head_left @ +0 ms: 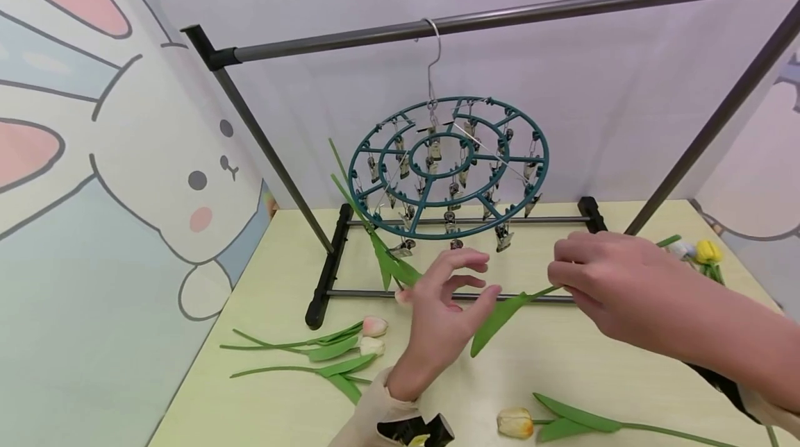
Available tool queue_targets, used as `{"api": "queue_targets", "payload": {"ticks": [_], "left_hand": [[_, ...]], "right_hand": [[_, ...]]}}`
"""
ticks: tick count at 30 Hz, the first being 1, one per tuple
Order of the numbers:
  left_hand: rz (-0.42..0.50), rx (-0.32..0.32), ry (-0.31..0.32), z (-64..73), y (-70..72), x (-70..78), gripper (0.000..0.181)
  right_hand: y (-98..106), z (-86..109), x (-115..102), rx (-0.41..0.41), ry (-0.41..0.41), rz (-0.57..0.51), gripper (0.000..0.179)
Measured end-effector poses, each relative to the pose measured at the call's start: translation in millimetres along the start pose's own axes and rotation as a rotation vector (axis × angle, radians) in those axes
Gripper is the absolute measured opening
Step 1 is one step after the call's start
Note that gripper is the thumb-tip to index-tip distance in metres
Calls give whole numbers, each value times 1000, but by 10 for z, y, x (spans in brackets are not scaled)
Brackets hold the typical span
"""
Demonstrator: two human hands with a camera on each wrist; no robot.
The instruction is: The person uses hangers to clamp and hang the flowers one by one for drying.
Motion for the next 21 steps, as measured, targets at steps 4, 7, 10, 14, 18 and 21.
{"api": "queue_targets", "payload": {"ticks": [4,7,10,14,18,21], "left_hand": [[37,-60,-31,0,-66,46,34],[61,-103,-29,-19,-100,113,33],[79,-157,0,-63,-124,262,28],[70,-203,37,-81,-147,307,23],[34,-207,53,-51,-161,156,21],[25,-205,84,-42,-156,107,22]], "right_hand": [[14,-79,-102,-4,53,18,40],[25,-125,-164,-39,70,40,20],[14,-159,-196,-102,59,53,30],[1,-209,-222,-124,57,56,35],[13,-259,-261,-89,78,62,39],[17,-282,-278,-88,77,71,43]]}}
Point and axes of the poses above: each hand's wrist, its own z-axis away from the middle knuckle, its own y-axis out of the back of the hand, x = y × z, the point moved 5 cm from there along -z, towards the middle knuckle, and after that the axes turned 5 degrees about -x, right-handed, at the moved point
